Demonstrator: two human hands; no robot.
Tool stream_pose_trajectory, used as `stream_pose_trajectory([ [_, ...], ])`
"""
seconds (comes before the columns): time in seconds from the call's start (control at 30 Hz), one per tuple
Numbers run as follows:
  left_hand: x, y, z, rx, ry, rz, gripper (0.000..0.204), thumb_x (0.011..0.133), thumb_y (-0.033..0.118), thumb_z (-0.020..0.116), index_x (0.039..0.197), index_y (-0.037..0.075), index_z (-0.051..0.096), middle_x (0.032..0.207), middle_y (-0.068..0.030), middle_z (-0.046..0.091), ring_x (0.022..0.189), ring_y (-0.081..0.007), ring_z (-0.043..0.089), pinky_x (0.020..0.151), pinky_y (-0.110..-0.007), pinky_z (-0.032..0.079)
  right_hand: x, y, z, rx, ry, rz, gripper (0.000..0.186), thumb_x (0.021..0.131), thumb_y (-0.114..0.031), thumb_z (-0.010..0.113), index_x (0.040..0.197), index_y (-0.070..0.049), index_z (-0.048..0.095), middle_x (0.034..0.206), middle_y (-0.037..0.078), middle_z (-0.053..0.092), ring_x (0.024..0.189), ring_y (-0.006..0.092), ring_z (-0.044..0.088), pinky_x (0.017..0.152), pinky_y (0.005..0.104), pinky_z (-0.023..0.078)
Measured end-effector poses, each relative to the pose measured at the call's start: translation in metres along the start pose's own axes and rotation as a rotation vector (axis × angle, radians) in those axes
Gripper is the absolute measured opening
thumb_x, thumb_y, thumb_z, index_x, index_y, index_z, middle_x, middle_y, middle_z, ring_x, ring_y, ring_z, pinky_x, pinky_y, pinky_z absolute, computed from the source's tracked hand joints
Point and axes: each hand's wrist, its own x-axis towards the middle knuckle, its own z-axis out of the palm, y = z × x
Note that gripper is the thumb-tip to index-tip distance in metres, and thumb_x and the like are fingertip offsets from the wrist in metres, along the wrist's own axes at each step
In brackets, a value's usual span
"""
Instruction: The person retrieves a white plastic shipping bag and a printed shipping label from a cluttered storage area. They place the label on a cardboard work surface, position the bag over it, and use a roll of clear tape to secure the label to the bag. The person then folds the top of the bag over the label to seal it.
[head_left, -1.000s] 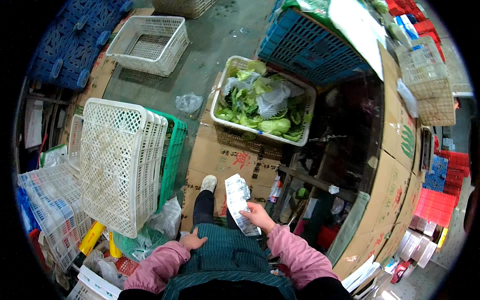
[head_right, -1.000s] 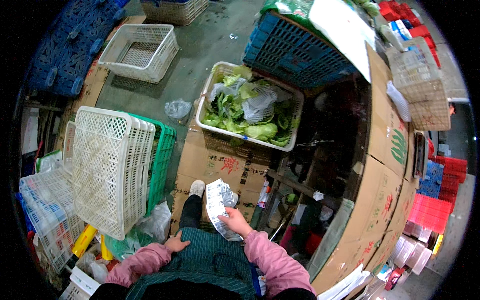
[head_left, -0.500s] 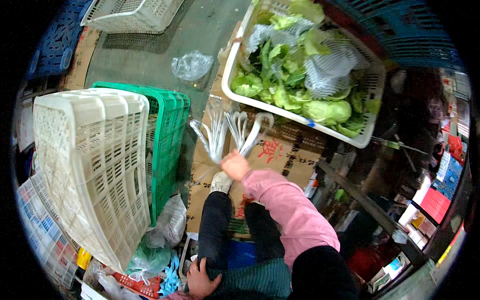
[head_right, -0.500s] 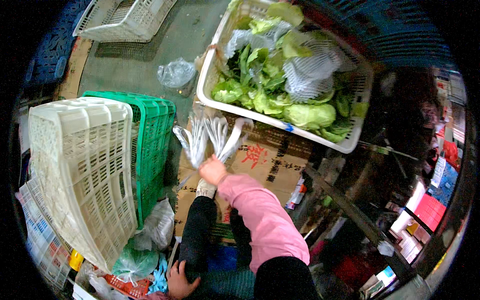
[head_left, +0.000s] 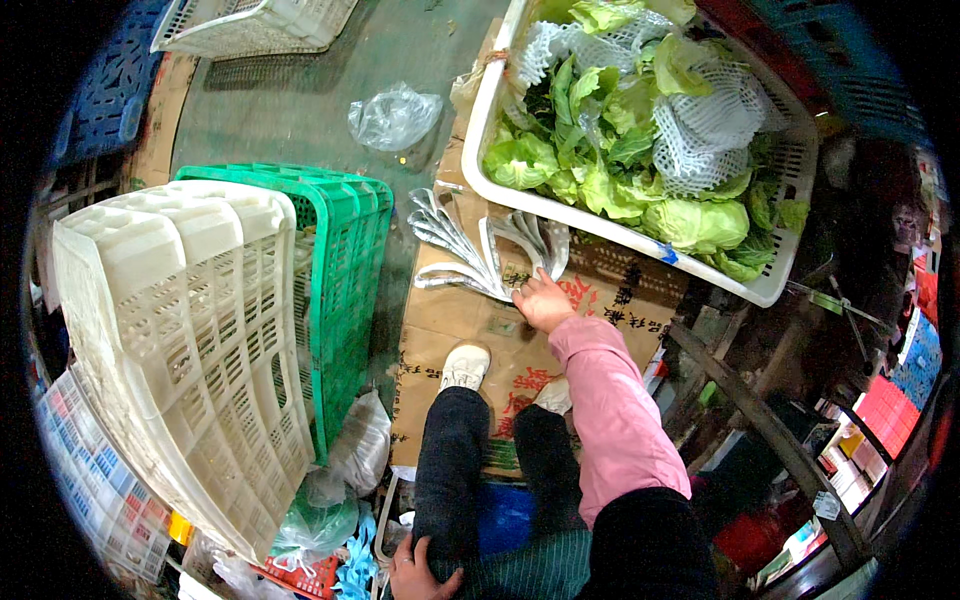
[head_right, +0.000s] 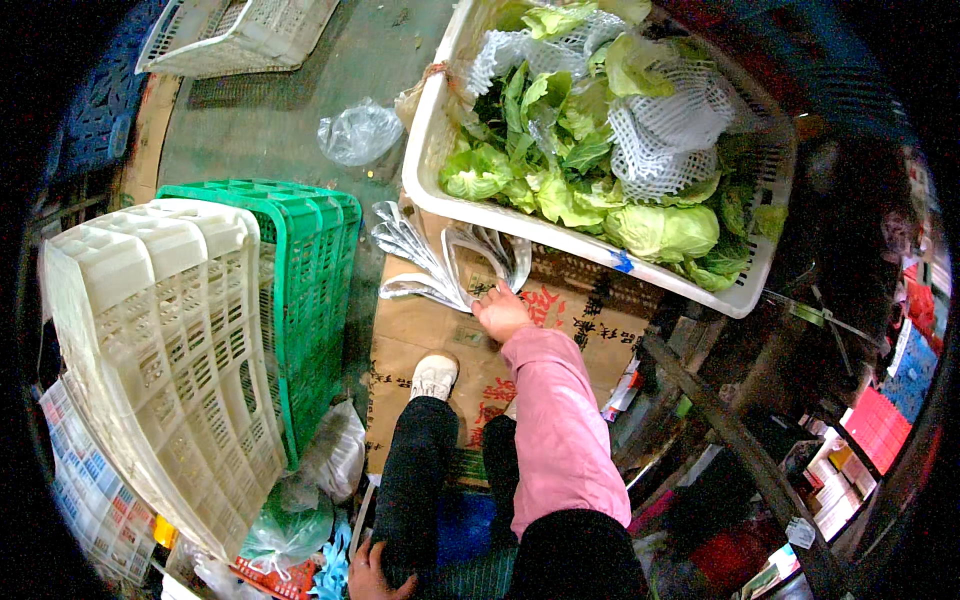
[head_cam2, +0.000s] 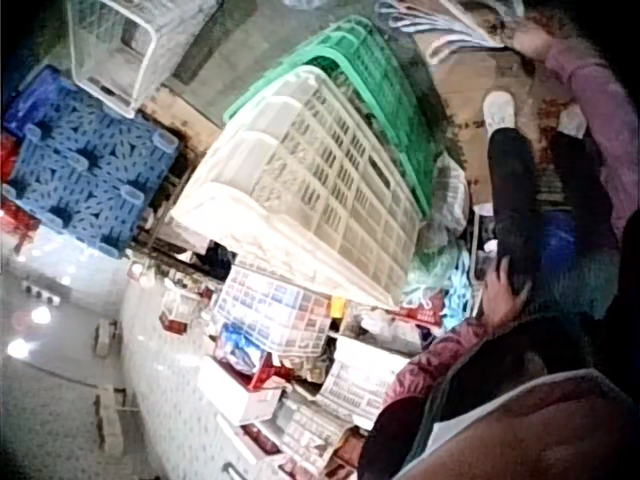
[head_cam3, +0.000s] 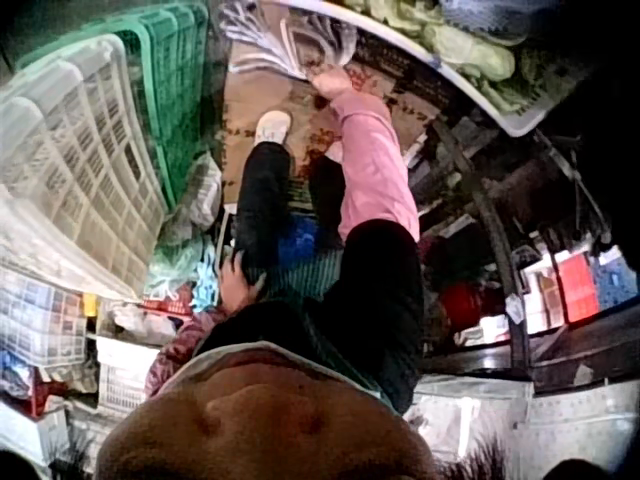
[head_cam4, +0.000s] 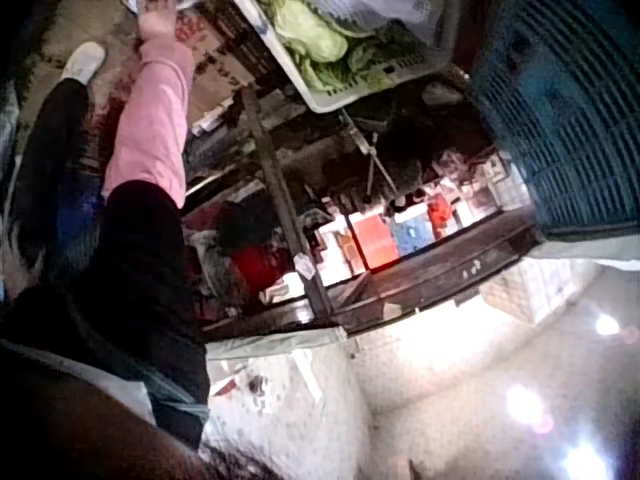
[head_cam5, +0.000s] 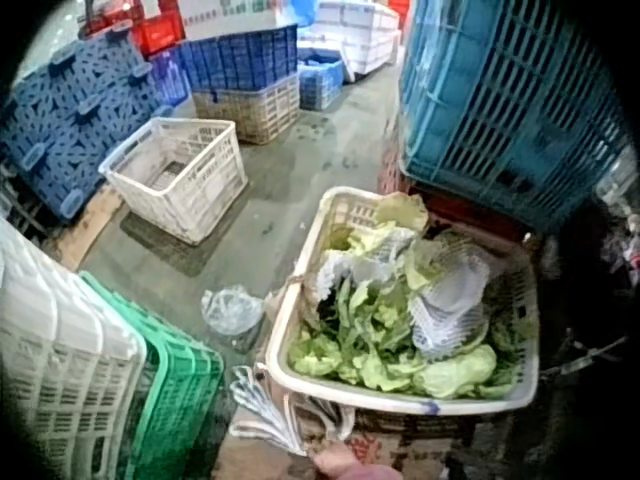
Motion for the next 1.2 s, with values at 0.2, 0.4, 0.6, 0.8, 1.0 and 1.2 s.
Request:
stream_pose_trajectory([
  [0.2, -0.002, 0.025, -0.022, 0.107, 0.150, 0.119, 0.053, 0.079, 0.033, 0.069, 0.117, 0.001, 0.050, 0.113, -0.0213, 0.054, 0.098, -0.0326, 0.055, 0.082, -0.043, 0.046, -0.040, -0.025, -0.047, 0.027, 0.131, 0.037, 0.038, 0.082, -0.013, 0.050, 0.120, -0.009, 0.053, 0.111, 0.008, 0.059, 0.111, 0.0249, 0.051, 0.105, 0.0477, 0.030],
  [0.4, 0.004, -0.009, 0.017, 0.011, 0.071, 0.084, 0.073, 0.070, 0.046, 0.070, 0.126, 0.008, 0.042, 0.123, -0.0229, 0.047, 0.114, -0.0391, 0.047, 0.093, -0.049, 0.038, -0.125, -0.082, -0.119, 0.293, 0.028, 0.001, 0.025, 0.080, -0.018, 0.055, 0.103, -0.009, 0.060, 0.096, 0.007, 0.061, 0.101, 0.0242, 0.054, 0.103, 0.0449, 0.032],
  [0.6, -0.007, -0.016, 0.010, 0.003, 0.065, 0.236, 0.071, 0.073, 0.042, 0.070, 0.128, 0.005, 0.045, 0.129, -0.0237, 0.045, 0.115, -0.0395, 0.047, 0.094, -0.045, 0.040, -0.238, -0.175, -0.278, 0.580, 0.551, 0.174, 0.014, 0.075, -0.018, 0.059, 0.071, -0.004, 0.058, 0.070, 0.008, 0.057, 0.075, 0.0267, 0.056, 0.095, 0.0435, 0.038],
  [0.8, -0.083, 0.095, -0.113, -0.605, -0.141, 0.861, 0.053, 0.083, 0.019, 0.066, 0.127, -0.002, 0.045, 0.123, -0.0182, 0.050, 0.117, -0.0294, 0.048, 0.099, -0.037, 0.037, -0.333, -0.272, -0.421, 1.096, 0.692, 0.156, 0.011, 0.079, -0.010, 0.060, 0.076, -0.001, 0.056, 0.069, 0.013, 0.052, 0.069, 0.0318, 0.053, 0.065, 0.0385, 0.043],
  [1.0, -0.176, 0.209, -0.187, -1.106, -0.576, 0.730, 0.038, 0.089, 0.012, 0.053, 0.121, -0.007, 0.048, 0.113, -0.0163, 0.059, 0.100, -0.0255, 0.061, 0.087, -0.038, 0.050, -0.384, -0.323, -0.452, 1.235, 0.884, 0.272, 0.016, 0.084, -0.015, 0.058, 0.086, 0.001, 0.059, 0.076, 0.013, 0.054, 0.074, 0.0310, 0.052, 0.068, 0.0395, 0.043],
  [1.2, -0.212, 0.308, -0.189, -0.685, -0.597, 0.837, 0.020, 0.090, 0.011, 0.058, 0.105, -0.002, 0.062, 0.093, -0.0057, 0.067, 0.078, -0.0114, 0.063, 0.070, -0.027, 0.052, -0.462, -0.305, -0.478, 1.089, 1.161, 0.669, 0.034, 0.087, -0.021, 0.060, 0.113, 0.000, 0.056, 0.105, 0.016, 0.059, 0.095, 0.0247, 0.057, 0.085, 0.0346, 0.046],
])
